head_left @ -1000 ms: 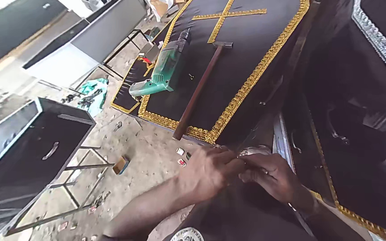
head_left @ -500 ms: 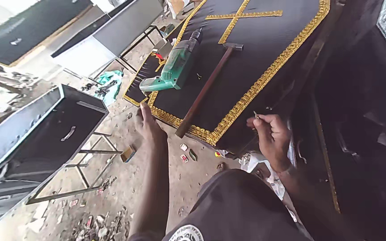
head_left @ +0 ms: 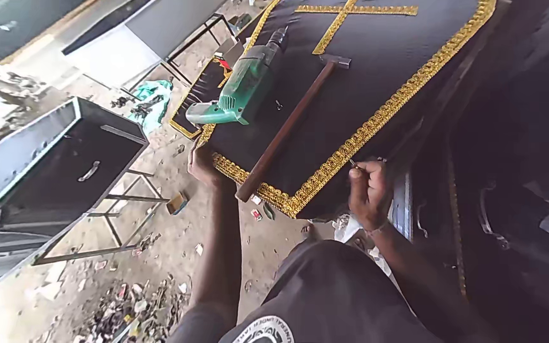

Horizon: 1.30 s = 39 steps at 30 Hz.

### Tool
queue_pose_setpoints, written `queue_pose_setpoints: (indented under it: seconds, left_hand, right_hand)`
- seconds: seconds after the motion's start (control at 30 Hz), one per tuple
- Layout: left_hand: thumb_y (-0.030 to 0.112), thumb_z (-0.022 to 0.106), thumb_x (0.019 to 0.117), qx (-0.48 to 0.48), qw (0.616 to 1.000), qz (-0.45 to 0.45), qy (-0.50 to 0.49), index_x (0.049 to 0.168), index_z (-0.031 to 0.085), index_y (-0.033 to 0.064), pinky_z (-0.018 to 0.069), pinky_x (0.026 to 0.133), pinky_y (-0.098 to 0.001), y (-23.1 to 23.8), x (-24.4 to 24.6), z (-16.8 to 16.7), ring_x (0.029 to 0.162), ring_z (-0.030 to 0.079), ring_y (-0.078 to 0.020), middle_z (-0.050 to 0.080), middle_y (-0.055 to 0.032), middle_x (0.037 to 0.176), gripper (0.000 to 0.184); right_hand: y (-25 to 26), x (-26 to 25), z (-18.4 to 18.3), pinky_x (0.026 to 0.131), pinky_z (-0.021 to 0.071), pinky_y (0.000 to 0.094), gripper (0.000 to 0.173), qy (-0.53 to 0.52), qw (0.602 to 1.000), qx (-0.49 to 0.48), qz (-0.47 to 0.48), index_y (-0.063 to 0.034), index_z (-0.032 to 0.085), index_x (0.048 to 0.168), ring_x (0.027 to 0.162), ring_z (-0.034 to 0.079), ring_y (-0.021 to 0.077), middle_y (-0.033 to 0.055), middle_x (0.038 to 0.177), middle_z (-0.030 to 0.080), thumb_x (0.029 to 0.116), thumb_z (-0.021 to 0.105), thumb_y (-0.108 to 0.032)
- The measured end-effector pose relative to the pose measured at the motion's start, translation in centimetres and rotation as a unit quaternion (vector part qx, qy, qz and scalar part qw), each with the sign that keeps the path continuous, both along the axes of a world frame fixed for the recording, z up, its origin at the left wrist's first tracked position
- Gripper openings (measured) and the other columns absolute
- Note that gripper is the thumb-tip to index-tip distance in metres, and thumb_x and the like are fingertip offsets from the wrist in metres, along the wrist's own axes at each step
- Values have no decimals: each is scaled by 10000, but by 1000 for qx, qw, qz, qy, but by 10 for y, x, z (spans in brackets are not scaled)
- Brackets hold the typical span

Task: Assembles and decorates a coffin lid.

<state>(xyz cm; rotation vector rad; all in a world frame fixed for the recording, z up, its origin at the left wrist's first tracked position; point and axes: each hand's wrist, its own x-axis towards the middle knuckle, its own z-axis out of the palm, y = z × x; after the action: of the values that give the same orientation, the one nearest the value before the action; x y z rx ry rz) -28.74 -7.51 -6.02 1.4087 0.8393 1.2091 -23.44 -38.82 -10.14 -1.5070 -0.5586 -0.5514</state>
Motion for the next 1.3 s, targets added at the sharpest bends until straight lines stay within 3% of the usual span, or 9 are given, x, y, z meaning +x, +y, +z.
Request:
queue_pose_setpoints:
  seconds: [0.2,0.4,0.57,0.73,0.97,1.1,1.17,1.23,1.3]
  left_hand:
    - [132,459,1048,43,999,14,26,1092,677,-8,563,802,-330,-5,-2,-3,873,658,-131,686,-91,960,263]
    - [44,483,1010,184,961,56,197,1138,671,-99,502,948,-348,-4,-7,0,1043,654,-210,688,-218,1133,268]
    - [-2,428,975,138,988,15,74,1121,628,-130,492,943,-249,-2,-5,-6,1108,602,-148,615,-206,1254,279]
    - [79,332,1024,104,994,-10,44,1236,591,-79,475,1009,-295,-11,-4,1,1186,584,-140,598,-160,1320,370]
    - [193,246,1081,44,993,-81,-73,1380,488,-23,519,989,-296,-5,-5,-12,1147,604,-102,593,-95,1312,441]
    - [190,404,1036,-2,996,-60,-63,1247,593,14,563,851,-282,4,1,-7,967,653,-81,661,-47,1104,333]
    - [319,451,1064,-41,993,-104,-48,1140,657,58,590,812,-347,19,-6,-5,902,678,-120,692,-39,991,341]
    - [509,277,1094,-78,982,-171,-16,1078,710,72,613,782,-408,39,-9,4,870,719,-159,748,-64,953,615]
    - [507,248,1088,-69,980,-186,21,1093,722,67,600,745,-402,47,-3,11,842,708,-161,745,-72,950,646]
  right_hand:
    - [-3,4,-4,723,554,164,242,-5,999,15,34,-49,572,1005,789,613,-18,-4,881,623,1075,523,-276]
    - [-4,4,-1,743,514,125,260,3,998,31,61,-67,581,1000,820,576,-64,-46,895,601,1084,506,-301]
    - [0,-1,0,777,509,117,235,19,999,25,32,-102,571,1005,850,570,-81,-78,912,590,1084,508,-315]
    - [1,-1,2,783,520,136,175,30,999,17,21,-183,579,1031,876,579,-76,-130,948,588,1080,517,-340]
    - [-4,-8,21,783,554,217,138,15,999,1,-32,-189,596,1128,884,633,-6,-135,981,645,1094,483,-260]
    - [-11,17,31,947,532,317,91,-142,982,-17,-123,-161,545,1084,1111,627,90,-53,1116,639,1067,456,-168]
    - [-11,39,33,1043,492,426,95,-199,969,-28,-143,-118,533,1066,1238,604,209,38,1183,659,1052,445,-150]
    - [-5,61,35,1086,471,496,156,-216,968,-34,-124,-75,527,1085,1235,624,283,91,1139,699,1061,404,-169]
    - [-1,76,38,1115,442,531,251,-201,975,-47,-87,-47,528,1128,1176,668,297,112,1072,736,1084,344,-212]
